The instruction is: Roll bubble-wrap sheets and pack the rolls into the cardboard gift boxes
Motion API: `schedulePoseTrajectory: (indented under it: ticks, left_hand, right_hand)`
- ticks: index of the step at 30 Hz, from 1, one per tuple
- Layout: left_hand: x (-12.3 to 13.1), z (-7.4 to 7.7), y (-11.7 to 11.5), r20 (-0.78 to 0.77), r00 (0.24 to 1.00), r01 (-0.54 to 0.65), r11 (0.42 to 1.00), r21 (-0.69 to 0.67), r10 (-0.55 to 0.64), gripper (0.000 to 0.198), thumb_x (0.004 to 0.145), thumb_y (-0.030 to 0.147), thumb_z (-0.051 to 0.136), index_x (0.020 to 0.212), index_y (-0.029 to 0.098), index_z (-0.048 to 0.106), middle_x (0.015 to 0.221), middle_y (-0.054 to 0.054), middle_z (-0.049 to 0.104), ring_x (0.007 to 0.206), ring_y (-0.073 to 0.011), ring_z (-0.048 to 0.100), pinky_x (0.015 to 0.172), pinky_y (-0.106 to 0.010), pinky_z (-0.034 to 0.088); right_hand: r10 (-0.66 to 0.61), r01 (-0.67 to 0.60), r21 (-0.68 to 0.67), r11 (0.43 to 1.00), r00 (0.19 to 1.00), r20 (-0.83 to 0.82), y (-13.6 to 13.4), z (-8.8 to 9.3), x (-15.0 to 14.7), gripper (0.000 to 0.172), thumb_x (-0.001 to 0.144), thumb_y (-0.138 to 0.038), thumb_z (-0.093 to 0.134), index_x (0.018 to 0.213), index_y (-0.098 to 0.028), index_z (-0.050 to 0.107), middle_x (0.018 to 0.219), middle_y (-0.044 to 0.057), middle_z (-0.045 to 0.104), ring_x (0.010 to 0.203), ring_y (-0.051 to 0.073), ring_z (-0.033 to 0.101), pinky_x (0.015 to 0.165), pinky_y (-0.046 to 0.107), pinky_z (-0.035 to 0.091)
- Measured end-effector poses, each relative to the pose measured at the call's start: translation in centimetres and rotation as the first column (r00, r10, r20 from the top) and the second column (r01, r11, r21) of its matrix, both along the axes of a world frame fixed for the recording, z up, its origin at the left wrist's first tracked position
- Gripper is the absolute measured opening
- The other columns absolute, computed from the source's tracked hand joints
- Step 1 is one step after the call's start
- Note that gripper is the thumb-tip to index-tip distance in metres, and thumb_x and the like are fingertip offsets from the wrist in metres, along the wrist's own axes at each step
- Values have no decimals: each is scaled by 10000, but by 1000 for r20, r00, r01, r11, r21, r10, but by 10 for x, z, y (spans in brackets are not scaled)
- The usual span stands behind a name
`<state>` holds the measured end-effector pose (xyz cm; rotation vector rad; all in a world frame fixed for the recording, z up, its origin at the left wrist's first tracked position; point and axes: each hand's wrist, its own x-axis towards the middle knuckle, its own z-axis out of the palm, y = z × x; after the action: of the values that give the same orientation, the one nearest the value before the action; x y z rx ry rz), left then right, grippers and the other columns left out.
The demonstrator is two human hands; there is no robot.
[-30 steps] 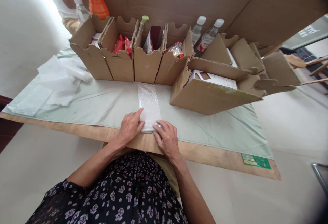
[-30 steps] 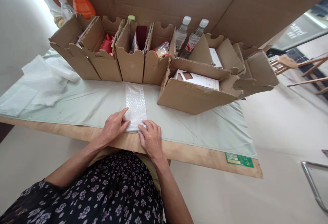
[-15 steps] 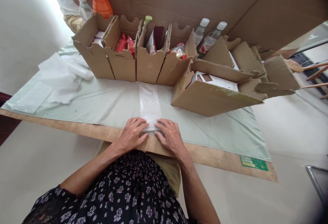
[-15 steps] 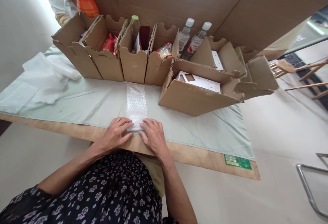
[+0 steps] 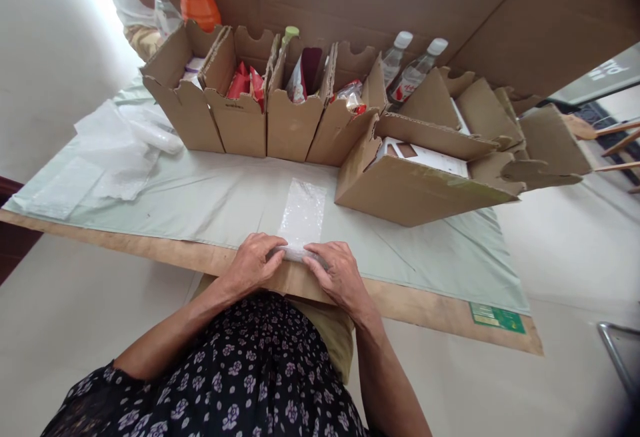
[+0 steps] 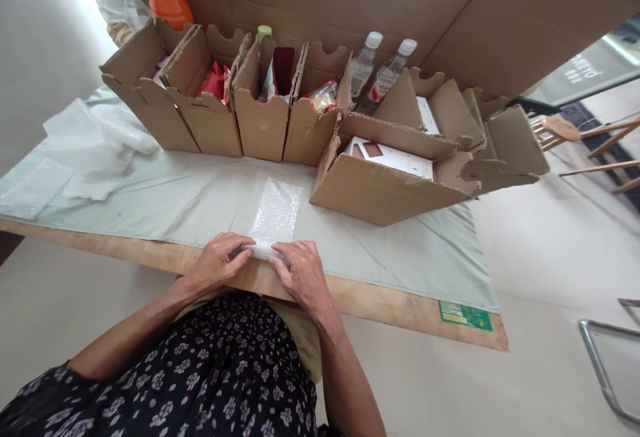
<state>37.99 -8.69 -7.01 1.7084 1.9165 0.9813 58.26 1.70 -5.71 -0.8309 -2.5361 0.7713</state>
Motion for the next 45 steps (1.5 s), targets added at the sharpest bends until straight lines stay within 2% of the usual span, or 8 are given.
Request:
schedulePoseTrajectory:
  ticks: [6, 15, 20, 25, 30, 33, 38, 45]
  left_hand:
    - [0, -4, 2, -12, 997, -83, 996, -36, 82, 220, 921, 220, 592, 1076, 203, 746, 877, -48, 750, 821, -212, 658, 841, -380, 550]
    - [3, -12, 12, -218, 974, -68, 997, -37, 59, 267, 913, 163, 593, 1145, 187, 723, 945, -90, 738, 908, -260, 653, 877, -431, 544]
    - [0, -3, 0, -233, 973, 44, 990, 137, -11, 262, 942, 244, 619, 1190, 194, 688, 1287, -144, 664, 1177, -301, 607, 1004, -479, 501]
    - [-8, -3, 5, -176, 981, 107, 985, 132, -83, 211, 977, 209, 561, 1135, 203, 701, 1075, -86, 750, 1050, -255, 651, 967, -451, 499]
    - [-11, -16, 34, -234, 972, -22, 999, 28, 28, 257, 949, 215, 593, 1175, 177, 708, 1002, -93, 744, 946, -262, 652, 887, -427, 520]
    - [-11, -20, 40, -255, 964, -58, 996, 67, 73, 290, 945, 214, 593, 1211, 160, 696, 1065, -112, 716, 986, -271, 644, 907, -430, 525]
    - [-11, -14, 23, -196, 980, 64, 972, 225, -19, 242, 948, 268, 639, 1157, 166, 706, 1193, -134, 689, 1113, -278, 630, 978, -444, 512]
    - [-14, -16, 29, -203, 979, 27, 991, 131, 0, 222, 974, 256, 601, 1154, 182, 709, 1074, -96, 744, 1001, -255, 650, 921, -428, 513]
  right_hand:
    - [-110, 114, -76, 991, 992, 56, 0, -11, 2, 261, 991, -319, 560, 1179, -254, 730, 1038, 59, 797, 897, 237, 705, 867, 391, 499]
    - [-85, 68, 288, 955, 995, 46, -17, -11, 6, 233, 974, -290, 627, 1188, -263, 715, 1197, 89, 724, 1094, 280, 627, 943, 434, 442]
    - [-45, 37, 178, 983, 998, 44, -11, -16, 5, 231, 1000, -259, 582, 1182, -250, 723, 1174, 82, 762, 1073, 270, 656, 931, 433, 457]
    - [-78, 78, 23, 997, 997, 0, 3, -18, 0, 262, 1029, -313, 522, 1175, -258, 733, 1089, 67, 790, 972, 247, 693, 898, 418, 482]
    - [-239, 251, 213, 944, 968, -83, 5, -23, -4, 295, 1020, -318, 541, 1239, -205, 702, 1209, 127, 738, 1097, 274, 653, 921, 415, 464]
    - [-163, 170, 299, 939, 985, -50, 3, -26, -4, 279, 994, -314, 594, 1238, -227, 698, 1246, 111, 722, 1137, 280, 628, 953, 423, 452]
    - [-108, 109, 221, 969, 994, -17, 6, -26, -3, 264, 998, -271, 578, 1223, -229, 709, 1180, 86, 759, 1111, 270, 640, 969, 430, 449]
    - [-185, 193, 183, 964, 981, -63, 7, -24, -4, 319, 1014, -324, 546, 1281, -209, 677, 1217, 109, 741, 1107, 272, 638, 937, 426, 466]
